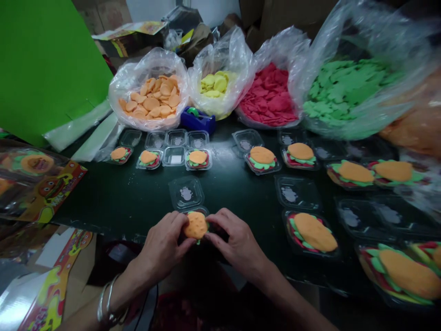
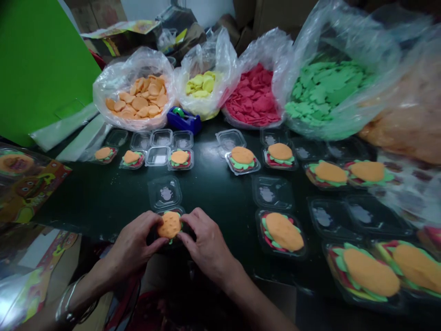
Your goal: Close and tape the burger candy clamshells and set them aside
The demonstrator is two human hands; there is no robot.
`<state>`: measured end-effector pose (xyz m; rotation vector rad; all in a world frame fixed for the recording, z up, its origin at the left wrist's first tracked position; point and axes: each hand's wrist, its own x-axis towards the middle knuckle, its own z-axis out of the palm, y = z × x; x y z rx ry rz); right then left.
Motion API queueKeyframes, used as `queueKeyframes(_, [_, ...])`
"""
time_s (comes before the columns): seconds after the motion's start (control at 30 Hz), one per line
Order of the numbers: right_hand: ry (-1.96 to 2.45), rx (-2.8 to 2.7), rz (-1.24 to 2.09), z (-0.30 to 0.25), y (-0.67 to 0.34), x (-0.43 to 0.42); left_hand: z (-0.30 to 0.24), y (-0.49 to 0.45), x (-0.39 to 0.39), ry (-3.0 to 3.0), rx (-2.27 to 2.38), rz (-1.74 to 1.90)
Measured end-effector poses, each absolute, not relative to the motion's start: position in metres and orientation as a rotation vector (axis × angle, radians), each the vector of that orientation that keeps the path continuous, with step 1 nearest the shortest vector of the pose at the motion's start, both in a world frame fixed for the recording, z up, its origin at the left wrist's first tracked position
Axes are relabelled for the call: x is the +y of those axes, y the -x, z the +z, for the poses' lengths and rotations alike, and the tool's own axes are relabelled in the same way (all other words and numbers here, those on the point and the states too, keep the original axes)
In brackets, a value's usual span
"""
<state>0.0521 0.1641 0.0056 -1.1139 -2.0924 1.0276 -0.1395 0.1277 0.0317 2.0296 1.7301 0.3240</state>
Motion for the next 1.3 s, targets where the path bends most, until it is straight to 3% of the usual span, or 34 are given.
queueKeyframes(0.27, [1.197,-2.255,0.935,0.008,-0.045,0.165,0.048,0.151,0.137,-1.791,1.632,0.440])
queueKeyframes(0.53, [1.118,-2.218,0.923,0.004,-0.048,0.165,0.054,0.151,0.155,-2.020,1.542,0.225])
queueKeyframes(0.73, [1.092,-2.176,0.901,0.003,-0.053,0.161,0.055,0.172,0.192,-2.119,1.910,0.610])
queueKeyframes(0.87, [1.137,-2.219,0.718,-0.010,-0.046,0.157,0.047,0.168,0.222,-2.267,1.917,0.308])
queueKeyframes(1.0, [1.202,-2.251,0.637,-0.017,-0.039,0.154,0.039,0.167,0.242,-2.186,1.827,0.232])
queueKeyframes(1.3, [1.299,-2.218,0.492,-0.015,-0.029,0.150,0.052,0.166,0.184,-2.063,1.529,0.711])
